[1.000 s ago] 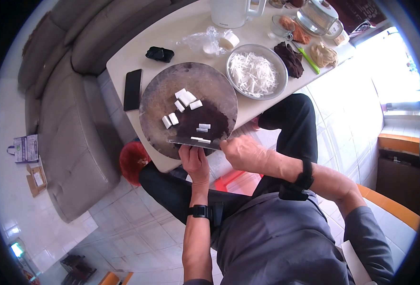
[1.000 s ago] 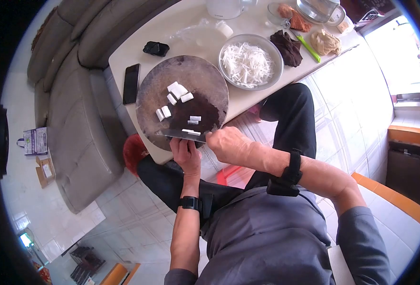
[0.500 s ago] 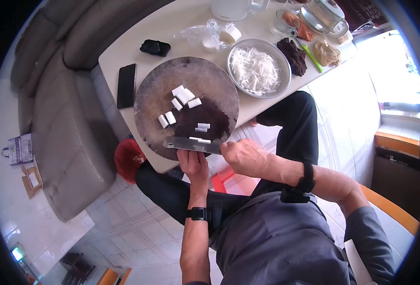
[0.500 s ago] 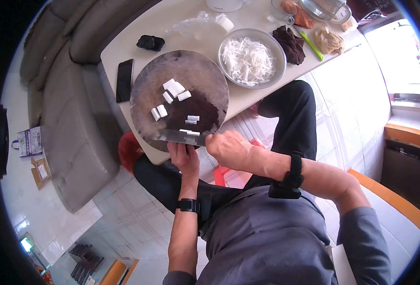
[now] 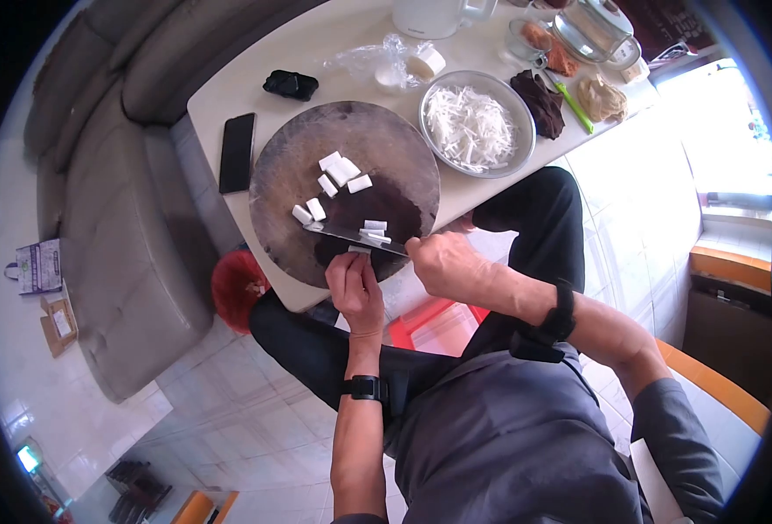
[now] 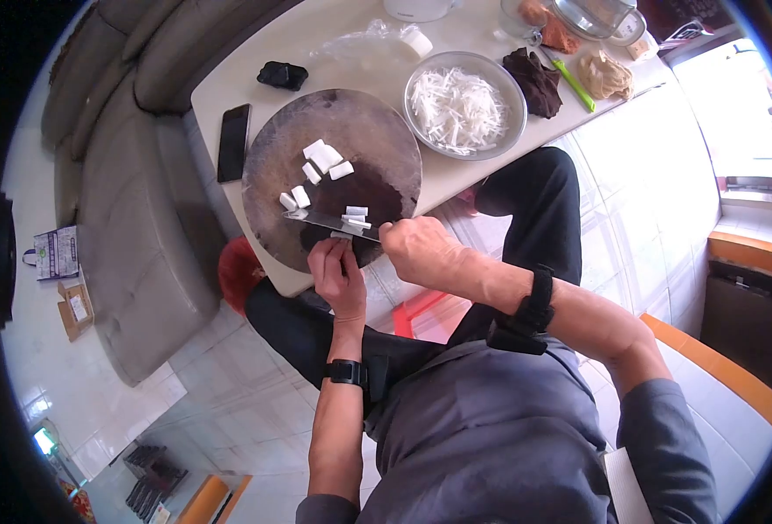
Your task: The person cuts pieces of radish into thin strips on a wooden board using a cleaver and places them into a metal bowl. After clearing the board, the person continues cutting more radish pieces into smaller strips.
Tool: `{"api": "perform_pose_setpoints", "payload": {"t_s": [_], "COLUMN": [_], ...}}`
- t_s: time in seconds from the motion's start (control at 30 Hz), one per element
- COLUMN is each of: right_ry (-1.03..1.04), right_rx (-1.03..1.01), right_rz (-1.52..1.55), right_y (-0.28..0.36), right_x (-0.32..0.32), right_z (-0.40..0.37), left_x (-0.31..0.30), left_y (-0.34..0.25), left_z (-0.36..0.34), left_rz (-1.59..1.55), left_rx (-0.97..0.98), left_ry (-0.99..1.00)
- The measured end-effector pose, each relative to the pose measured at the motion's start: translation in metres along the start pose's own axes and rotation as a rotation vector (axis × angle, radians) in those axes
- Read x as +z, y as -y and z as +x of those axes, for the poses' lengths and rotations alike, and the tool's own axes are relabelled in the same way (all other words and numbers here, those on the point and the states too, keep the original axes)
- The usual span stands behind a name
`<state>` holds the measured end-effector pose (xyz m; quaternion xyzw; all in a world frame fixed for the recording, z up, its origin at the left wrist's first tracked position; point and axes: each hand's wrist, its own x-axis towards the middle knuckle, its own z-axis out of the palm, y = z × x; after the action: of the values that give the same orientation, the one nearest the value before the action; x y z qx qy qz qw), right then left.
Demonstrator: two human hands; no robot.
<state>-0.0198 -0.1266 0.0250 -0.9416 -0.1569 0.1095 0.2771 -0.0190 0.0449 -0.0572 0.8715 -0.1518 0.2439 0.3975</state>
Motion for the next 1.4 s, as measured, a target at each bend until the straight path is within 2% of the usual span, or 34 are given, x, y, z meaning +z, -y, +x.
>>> {"api": "perform_pose_setpoints", "payload": {"t_s": [0.07, 0.27, 0.7, 0.9, 1.0, 1.17, 1.4], "right_ry": [0.075, 0.061, 0.072, 0.118, 0.123, -0.029, 0.068], "right_rx": [0.018, -0.08, -0.084, -0.122, -0.098, 0.005, -0.025], "right_rz": [-0.005, -0.013, -0.079, -0.083, -0.024, 0.012, -0.013], "right_y": [0.006, 0.007, 0.013, 0.02, 0.018, -0.001, 0.018], "right_x": [-0.009, 0.001, 0.001, 0.001, 0.003, 0.007, -0.011], "right_z": [-0.003, -0.015, -0.015, 0.01, 0.012, 0.001, -0.012], "left_x": [0.0, -0.001, -0.002, 0.0, 0.0, -0.001, 0.001], "left_y": [0.001, 0.005, 0.006, 0.009, 0.01, 0.003, 0.009], "left_z": [0.0, -0.003, -0.007, -0.008, -0.008, -0.001, -0.005], "left_rz": [-0.01, 0.03, 0.039, 0.013, 0.021, -0.003, 0.031], "left_rx": [-0.009, 0.009, -0.052, -0.036, -0.028, 0.006, 0.02], "left_ry": [-0.005, 0.02, 0.083, 0.04, 0.046, 0.03, 0.009]}}
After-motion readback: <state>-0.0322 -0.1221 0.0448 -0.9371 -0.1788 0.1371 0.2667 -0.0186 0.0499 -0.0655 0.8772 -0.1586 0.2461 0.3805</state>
